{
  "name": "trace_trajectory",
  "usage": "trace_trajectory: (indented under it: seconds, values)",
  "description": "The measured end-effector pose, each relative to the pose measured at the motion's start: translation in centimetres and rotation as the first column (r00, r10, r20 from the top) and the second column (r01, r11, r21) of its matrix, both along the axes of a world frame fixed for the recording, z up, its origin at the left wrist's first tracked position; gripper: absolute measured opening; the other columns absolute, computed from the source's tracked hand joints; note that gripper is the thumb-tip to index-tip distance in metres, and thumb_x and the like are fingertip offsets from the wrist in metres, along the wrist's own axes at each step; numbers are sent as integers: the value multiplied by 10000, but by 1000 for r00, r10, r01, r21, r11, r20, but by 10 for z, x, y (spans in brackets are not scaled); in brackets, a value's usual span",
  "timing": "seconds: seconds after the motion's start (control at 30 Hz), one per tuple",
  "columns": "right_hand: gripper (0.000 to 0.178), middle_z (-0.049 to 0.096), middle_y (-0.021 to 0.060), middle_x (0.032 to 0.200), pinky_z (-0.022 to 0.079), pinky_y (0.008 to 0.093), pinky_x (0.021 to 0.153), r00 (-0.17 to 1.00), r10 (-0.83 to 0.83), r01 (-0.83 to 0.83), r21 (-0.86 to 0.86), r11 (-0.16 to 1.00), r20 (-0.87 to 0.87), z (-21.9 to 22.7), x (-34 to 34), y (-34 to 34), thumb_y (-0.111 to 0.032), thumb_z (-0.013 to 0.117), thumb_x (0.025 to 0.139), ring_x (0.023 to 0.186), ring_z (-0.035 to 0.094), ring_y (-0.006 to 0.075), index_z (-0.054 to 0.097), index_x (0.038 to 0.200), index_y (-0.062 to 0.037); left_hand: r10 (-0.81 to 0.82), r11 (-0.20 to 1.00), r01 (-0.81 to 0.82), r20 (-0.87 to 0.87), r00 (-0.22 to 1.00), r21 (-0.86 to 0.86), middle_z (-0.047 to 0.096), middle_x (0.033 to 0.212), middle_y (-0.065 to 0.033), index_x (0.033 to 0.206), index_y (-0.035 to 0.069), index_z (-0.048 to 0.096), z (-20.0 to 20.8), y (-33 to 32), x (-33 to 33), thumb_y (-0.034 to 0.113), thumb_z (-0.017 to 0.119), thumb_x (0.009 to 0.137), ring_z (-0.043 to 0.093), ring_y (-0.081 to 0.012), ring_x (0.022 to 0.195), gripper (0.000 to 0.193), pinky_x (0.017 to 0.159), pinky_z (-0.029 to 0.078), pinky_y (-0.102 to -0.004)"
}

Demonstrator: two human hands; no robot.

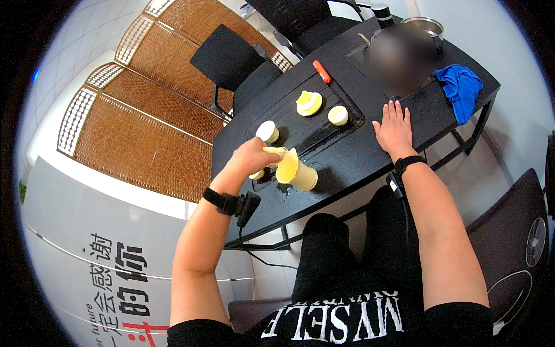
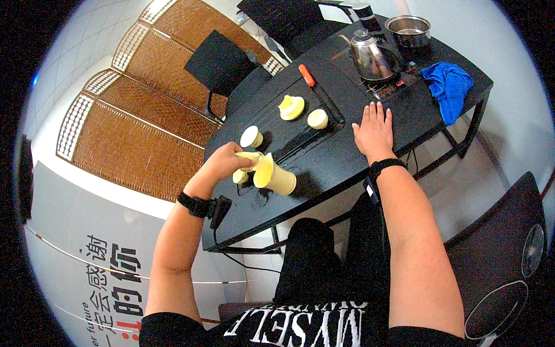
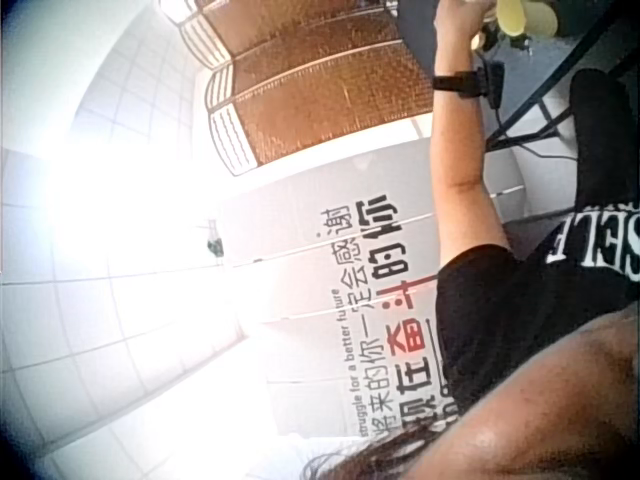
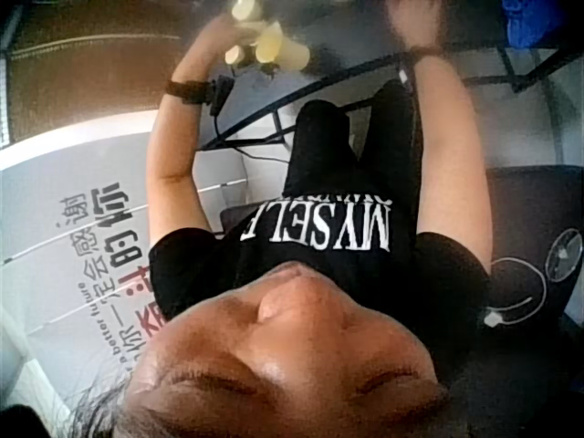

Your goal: The person prepares and pours tea by lifting a pitcher and pouring the liquid into several small tea cups arranged on a black tray, then wipes the tray surface with a blue cloth.

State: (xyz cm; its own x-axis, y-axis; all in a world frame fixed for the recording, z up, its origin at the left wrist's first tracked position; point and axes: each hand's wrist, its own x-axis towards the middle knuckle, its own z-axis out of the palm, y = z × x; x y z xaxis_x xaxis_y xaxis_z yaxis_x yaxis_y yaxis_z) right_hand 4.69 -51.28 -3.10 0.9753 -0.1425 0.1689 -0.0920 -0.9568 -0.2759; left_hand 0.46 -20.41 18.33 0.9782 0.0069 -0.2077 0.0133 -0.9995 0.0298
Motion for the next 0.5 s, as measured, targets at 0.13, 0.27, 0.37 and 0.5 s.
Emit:
trace_trajectory:
  seconds: [0.13, 0.27, 0.37, 0.5]
  values:
    - [642, 272, 147, 1593, 107, 473, 1221, 1000, -3, 3, -19, 1000, -10, 0, 0, 0, -410, 374, 1028, 1496, 180, 292, 306, 1513, 5, 0, 996, 2, -23, 1000, 91, 706, 877, -208, 956, -59, 681, 5, -6, 1, 380, 798, 688, 697, -300, 849, 527, 742, 520, -389]
    - [643, 259, 143, 1599, 112, 473, 1221, 1000, 0, -1, -25, 1000, -29, 4, -1, 0, -414, 364, 1031, 1500, 172, 288, 298, 1517, 3, -7, 992, 8, -14, 1000, 123, 709, 899, -216, 982, -52, 686, 4, -6, 1, 395, 789, 692, 698, -322, 868, 543, 762, 524, -399]
    - [647, 251, 136, 1604, 110, 471, 1222, 999, -4, 3, -29, 1000, -53, 7, -2, -1, -420, 356, 1032, 1502, 167, 284, 291, 1522, -3, -14, 984, 17, -19, 1000, 179, 710, 951, -211, 1018, -36, 681, 9, -13, -2, 422, 778, 691, 692, -335, 904, 571, 793, 521, -407]
    - [648, 245, 125, 1609, 104, 466, 1223, 998, -9, 7, -37, 999, -58, 7, -2, 0, -428, 348, 1033, 1505, 160, 277, 285, 1527, -14, -44, 957, 44, -6, 999, 287, 691, 1068, -198, 1095, -7, 651, 12, -19, -5, 465, 761, 686, 661, -352, 1011, 634, 876, 490, -420]
